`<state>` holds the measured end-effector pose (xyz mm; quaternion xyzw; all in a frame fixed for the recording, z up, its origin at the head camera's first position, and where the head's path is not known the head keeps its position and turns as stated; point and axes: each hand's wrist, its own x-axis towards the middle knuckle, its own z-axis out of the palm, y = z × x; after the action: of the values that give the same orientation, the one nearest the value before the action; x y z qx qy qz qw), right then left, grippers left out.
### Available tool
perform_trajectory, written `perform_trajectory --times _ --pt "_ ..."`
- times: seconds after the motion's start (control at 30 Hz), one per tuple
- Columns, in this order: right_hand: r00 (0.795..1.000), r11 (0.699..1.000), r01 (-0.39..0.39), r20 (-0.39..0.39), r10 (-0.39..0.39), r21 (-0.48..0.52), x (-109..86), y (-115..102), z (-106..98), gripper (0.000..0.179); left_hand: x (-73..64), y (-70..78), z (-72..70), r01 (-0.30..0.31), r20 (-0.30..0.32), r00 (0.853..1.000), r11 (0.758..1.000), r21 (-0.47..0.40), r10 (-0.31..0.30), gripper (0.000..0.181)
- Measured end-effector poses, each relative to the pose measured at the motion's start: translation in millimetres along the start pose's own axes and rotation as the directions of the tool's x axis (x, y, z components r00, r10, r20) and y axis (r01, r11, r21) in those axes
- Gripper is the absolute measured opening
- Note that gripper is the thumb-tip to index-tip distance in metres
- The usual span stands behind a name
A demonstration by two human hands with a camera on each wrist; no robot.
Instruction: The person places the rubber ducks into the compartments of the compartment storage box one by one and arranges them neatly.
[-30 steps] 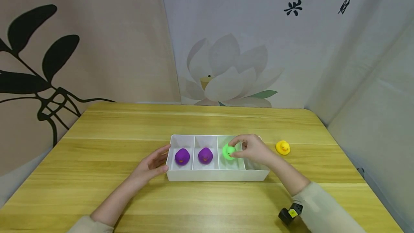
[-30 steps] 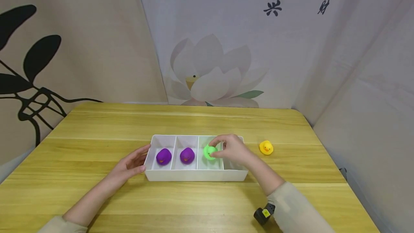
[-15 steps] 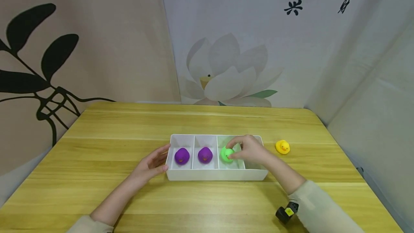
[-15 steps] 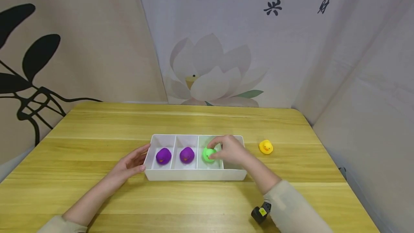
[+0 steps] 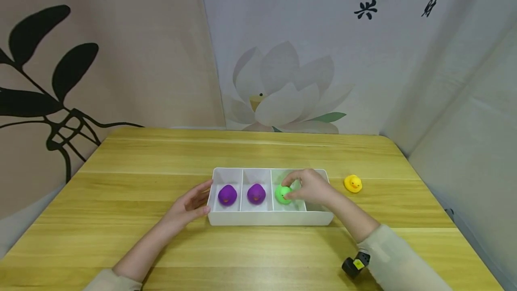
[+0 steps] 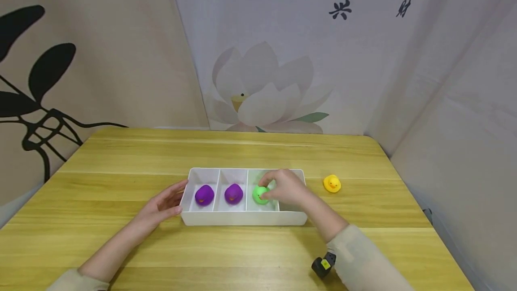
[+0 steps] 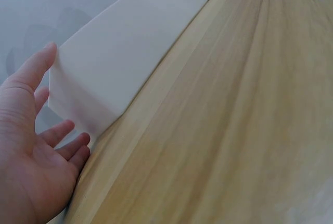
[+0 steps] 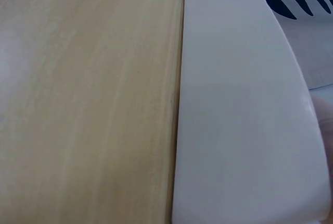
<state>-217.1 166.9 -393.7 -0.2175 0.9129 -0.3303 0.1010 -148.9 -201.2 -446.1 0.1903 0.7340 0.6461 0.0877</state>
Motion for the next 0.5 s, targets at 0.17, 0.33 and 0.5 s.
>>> perform_trajectory --times 0.17,0.33,0.5 --pt "1.000 1.000 -0.015 0.000 0.015 -0.018 0.1 0.1 0.3 0.019 -0.3 0.9 0.3 0.000 0.005 1.000 1.000 -0.006 0.000 0.068" --pt "1.000 0.999 0.003 -0.019 -0.003 -0.033 -2.2 0.5 -0.6 0.020 -0.3 1.4 0.9 0.003 0.000 1.000 1.000 -0.006 -0.003 0.067" --pt "0.996 0.999 0.038 -0.085 -0.040 -0.022 -10.5 -0.4 -6.5 0.022 -1.5 2.7 0.7 -0.010 0.004 1.000 1.000 -0.007 0.011 0.067"
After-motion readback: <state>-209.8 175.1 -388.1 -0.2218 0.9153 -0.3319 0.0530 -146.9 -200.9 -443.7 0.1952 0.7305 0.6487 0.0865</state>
